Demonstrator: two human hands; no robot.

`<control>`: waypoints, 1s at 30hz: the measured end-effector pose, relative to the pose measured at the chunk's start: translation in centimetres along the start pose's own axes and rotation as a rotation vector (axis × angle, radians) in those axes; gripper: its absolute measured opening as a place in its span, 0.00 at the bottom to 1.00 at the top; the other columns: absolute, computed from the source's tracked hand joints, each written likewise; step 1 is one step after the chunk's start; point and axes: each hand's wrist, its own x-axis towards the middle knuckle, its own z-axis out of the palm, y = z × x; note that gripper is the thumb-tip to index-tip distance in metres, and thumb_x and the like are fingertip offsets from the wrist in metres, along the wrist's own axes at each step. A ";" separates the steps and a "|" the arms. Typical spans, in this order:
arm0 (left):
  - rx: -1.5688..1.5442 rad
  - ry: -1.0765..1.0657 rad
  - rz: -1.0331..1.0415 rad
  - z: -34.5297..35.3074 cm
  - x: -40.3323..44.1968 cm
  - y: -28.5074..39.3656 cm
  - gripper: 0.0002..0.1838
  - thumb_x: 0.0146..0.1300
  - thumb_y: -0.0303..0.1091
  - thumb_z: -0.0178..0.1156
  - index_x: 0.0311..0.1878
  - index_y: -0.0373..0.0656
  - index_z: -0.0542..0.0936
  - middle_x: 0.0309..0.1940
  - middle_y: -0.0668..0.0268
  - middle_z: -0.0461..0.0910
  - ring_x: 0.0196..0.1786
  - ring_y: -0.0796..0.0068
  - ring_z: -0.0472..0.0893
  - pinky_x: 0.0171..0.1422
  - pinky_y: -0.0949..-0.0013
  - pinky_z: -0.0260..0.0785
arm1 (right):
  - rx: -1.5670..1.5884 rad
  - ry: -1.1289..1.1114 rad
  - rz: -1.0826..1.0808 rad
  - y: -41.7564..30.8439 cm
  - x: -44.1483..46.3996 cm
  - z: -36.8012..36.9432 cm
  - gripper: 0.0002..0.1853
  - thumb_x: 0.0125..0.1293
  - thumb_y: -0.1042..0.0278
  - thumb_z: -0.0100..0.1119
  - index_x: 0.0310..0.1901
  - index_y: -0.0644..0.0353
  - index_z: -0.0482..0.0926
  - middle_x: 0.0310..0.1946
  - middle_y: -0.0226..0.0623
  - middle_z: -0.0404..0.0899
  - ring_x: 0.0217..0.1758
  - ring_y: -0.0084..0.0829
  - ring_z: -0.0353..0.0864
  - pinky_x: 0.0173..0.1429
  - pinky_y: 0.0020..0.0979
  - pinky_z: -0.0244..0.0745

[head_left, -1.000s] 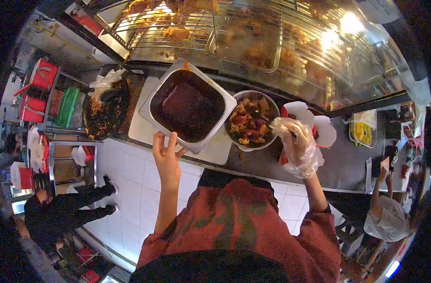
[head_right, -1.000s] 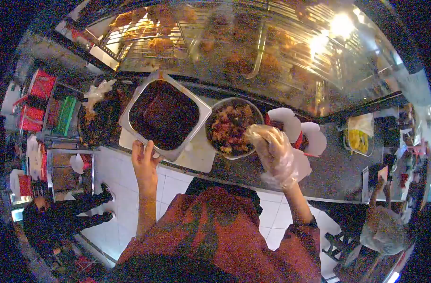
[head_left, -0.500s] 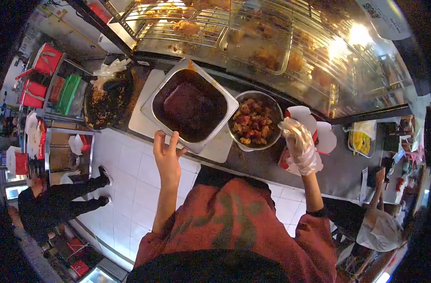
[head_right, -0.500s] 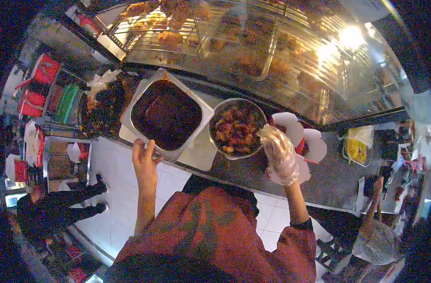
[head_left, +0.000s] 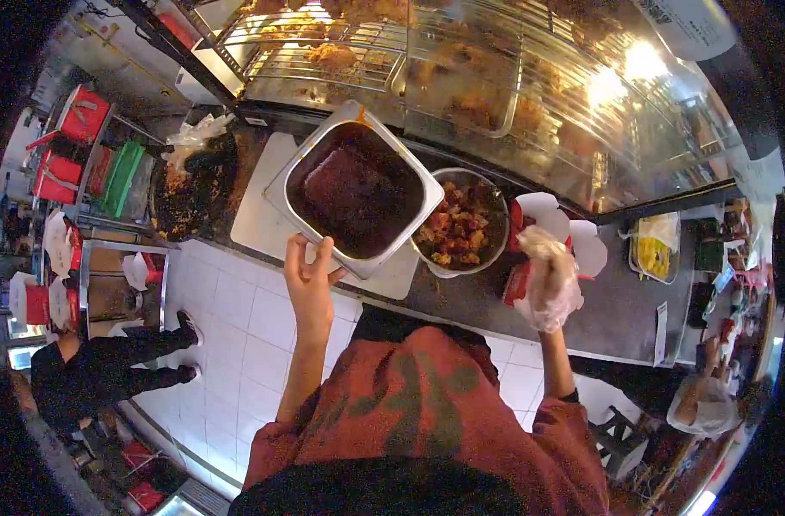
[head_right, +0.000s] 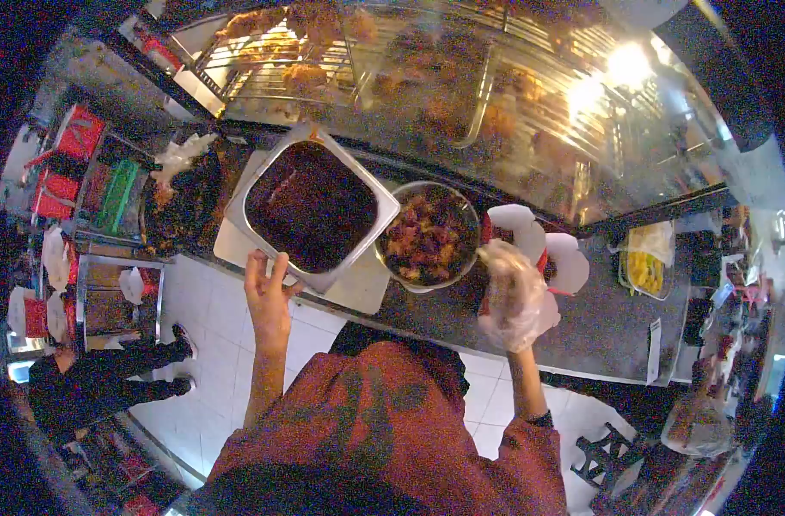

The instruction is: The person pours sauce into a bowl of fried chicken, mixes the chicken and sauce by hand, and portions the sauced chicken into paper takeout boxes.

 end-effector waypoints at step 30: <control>0.041 -0.236 0.039 5.2 -1.4 -1.0 0.10 0.60 0.30 0.58 0.43 0.45 0.68 0.38 0.72 0.70 0.39 0.84 0.74 0.33 0.77 0.77 | 0.173 0.065 0.005 -4.8 4.3 0.4 0.16 0.54 0.75 0.59 0.47 0.57 0.73 0.39 0.37 0.79 0.45 0.38 0.77 0.48 0.35 0.72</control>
